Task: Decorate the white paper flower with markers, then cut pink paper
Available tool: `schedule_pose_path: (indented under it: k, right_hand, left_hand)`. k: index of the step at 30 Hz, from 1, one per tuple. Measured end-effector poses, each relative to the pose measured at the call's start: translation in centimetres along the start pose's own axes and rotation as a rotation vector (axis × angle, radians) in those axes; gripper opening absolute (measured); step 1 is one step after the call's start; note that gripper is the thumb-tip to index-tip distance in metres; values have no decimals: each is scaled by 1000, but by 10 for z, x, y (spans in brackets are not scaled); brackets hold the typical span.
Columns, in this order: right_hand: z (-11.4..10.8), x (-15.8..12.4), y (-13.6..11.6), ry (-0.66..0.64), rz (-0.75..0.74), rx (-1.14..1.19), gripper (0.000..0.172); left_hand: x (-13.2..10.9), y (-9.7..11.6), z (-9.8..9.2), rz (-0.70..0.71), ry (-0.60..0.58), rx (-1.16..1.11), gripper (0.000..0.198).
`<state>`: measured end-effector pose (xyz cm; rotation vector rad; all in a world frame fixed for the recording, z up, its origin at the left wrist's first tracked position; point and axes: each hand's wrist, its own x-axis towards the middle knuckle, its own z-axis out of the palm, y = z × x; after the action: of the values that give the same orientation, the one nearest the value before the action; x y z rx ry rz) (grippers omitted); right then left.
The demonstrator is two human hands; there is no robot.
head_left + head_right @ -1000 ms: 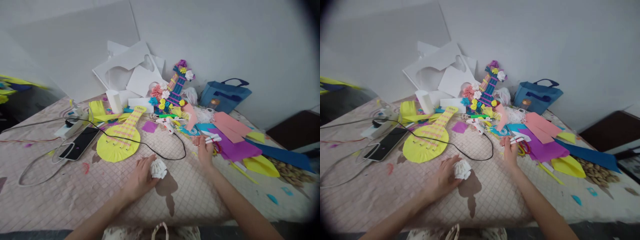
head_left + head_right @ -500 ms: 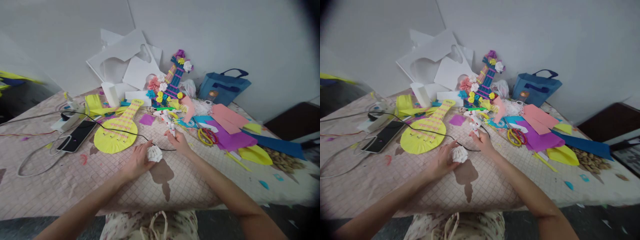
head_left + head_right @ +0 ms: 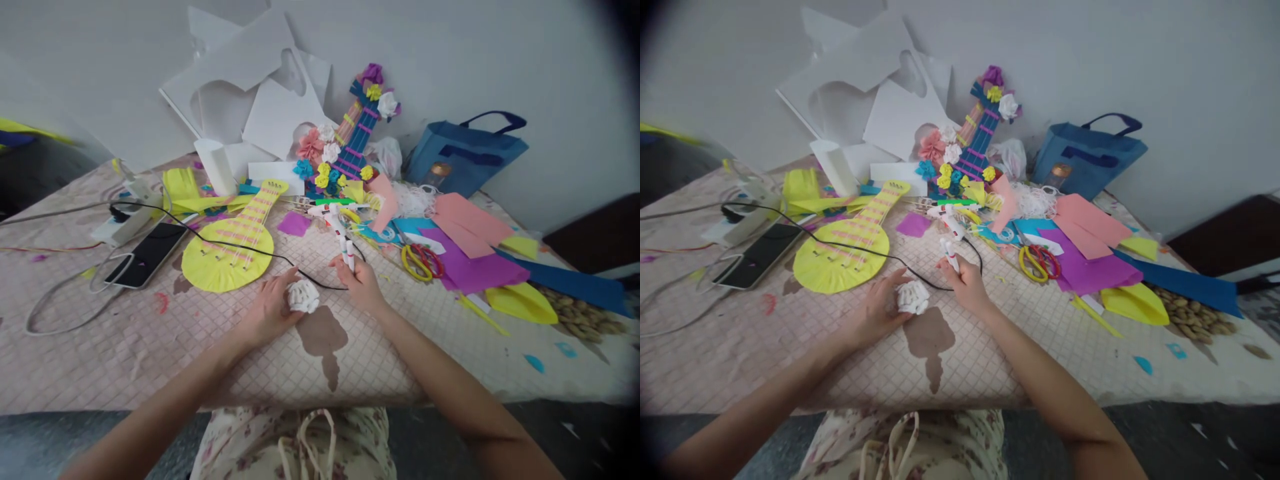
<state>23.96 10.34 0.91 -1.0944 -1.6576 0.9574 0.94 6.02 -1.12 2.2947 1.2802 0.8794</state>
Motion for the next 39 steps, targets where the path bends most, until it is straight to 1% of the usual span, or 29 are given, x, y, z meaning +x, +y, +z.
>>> schedule_pose_path:
  k: [3, 8, 14, 24, 35, 39]
  right_hand:
    - [-3, 0, -3, -7, -6, -56, 33]
    - [-5, 0, -8, -69, -32, -143, 34]
    - [-2, 0, -10, -100, -20, -145, 34]
    - [-1, -1, -6, -114, 22, -119, 36]
    - [0, -2, -9, -123, -4, -119, 33]
    - [0, -1, -9, -129, 6, -121, 33]
  left_hand:
    - [1, 1, -2, -3, -30, 3, 76]
    - [0, -2, -6, 50, 7, 4, 78]
    - [-1, -4, -7, 40, -60, 30, 77]
    - [-2, -1, -12, 86, -40, 2, 82]
    - [-2, 2, -13, 44, -74, 25, 77]
    - [-3, 2, -13, 35, -72, 28, 71]
